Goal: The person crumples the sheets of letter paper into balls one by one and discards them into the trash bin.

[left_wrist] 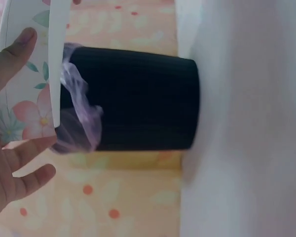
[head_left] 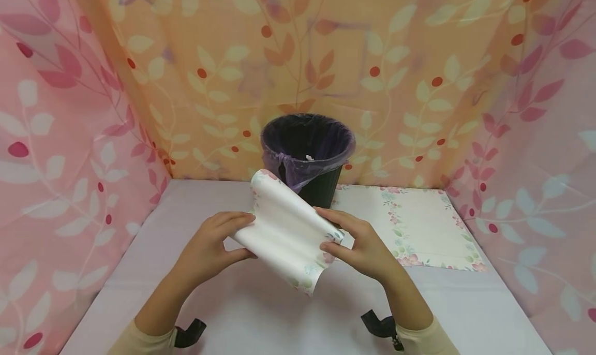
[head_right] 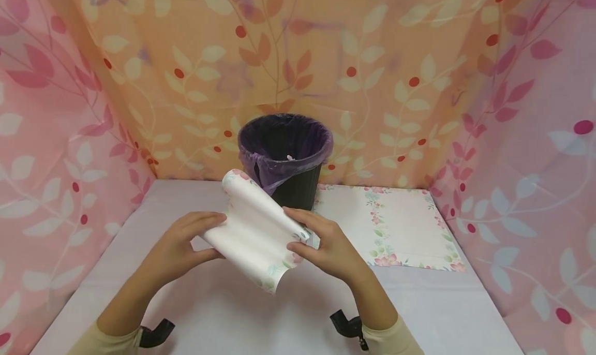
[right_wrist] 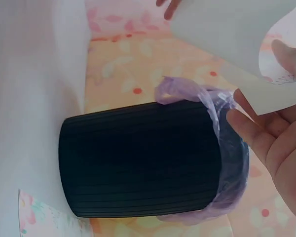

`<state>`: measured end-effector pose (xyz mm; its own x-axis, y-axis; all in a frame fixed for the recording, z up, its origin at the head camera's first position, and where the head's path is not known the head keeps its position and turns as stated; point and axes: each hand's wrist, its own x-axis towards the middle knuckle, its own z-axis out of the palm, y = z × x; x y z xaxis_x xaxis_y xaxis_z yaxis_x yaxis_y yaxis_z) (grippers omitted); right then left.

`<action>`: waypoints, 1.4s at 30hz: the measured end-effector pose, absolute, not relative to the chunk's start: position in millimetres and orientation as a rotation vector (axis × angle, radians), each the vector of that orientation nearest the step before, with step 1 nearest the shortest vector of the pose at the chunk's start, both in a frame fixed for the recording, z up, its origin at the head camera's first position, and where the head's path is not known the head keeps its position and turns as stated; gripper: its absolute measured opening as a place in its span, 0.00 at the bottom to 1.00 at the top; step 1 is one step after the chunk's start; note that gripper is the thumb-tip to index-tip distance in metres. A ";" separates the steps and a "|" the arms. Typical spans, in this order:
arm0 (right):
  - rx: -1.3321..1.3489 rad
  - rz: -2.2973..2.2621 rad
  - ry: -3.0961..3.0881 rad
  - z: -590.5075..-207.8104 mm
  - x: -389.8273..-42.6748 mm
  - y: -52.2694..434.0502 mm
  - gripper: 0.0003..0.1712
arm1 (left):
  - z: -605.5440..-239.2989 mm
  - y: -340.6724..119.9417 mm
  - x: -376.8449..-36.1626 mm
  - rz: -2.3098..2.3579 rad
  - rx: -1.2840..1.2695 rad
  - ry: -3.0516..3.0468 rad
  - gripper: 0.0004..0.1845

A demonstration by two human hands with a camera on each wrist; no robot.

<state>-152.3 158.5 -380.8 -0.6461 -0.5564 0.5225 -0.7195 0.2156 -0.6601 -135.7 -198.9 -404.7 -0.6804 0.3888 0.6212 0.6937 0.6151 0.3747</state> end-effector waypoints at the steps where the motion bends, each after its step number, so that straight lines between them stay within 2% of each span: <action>1: 1.241 1.415 -2.291 -380.2 -152.4 159.8 0.39 | -402.8 -195.8 -136.3 -0.846 -0.837 -2.356 0.40; 11: 1.354 1.654 -2.186 -379.2 -151.3 164.0 0.36 | -386.6 -165.1 -137.9 -1.027 -0.590 -2.373 0.37; 18: 1.476 1.767 -2.109 -384.4 -148.8 156.7 0.28 | -387.9 -146.0 -140.4 -1.164 -0.432 -2.381 0.26; 21: 1.485 1.799 -2.108 -384.9 -147.2 152.5 0.31 | -390.6 -140.8 -138.8 -1.197 -0.358 -2.393 0.22; 26: 1.510 1.740 -2.107 -383.7 -145.1 146.2 0.46 | -397.4 -134.8 -135.8 -1.231 -0.277 -2.400 0.21; 28: 1.494 1.686 -2.142 -383.3 -143.1 144.5 0.44 | -399.3 -132.7 -135.2 -1.228 -0.264 -2.402 0.21; 33: 1.350 1.624 -2.227 -382.8 -137.0 142.7 0.31 | -400.4 -129.1 -137.2 -1.185 -0.272 -2.392 0.22; 36: 1.285 1.643 -2.203 -382.3 -136.0 142.1 0.28 | -400.4 -129.2 -139.3 -1.172 -0.288 -2.378 0.25; 42: 1.194 1.781 -2.155 -380.5 -136.3 145.7 0.31 | -395.5 -137.1 -140.7 -1.275 -0.316 -2.363 0.42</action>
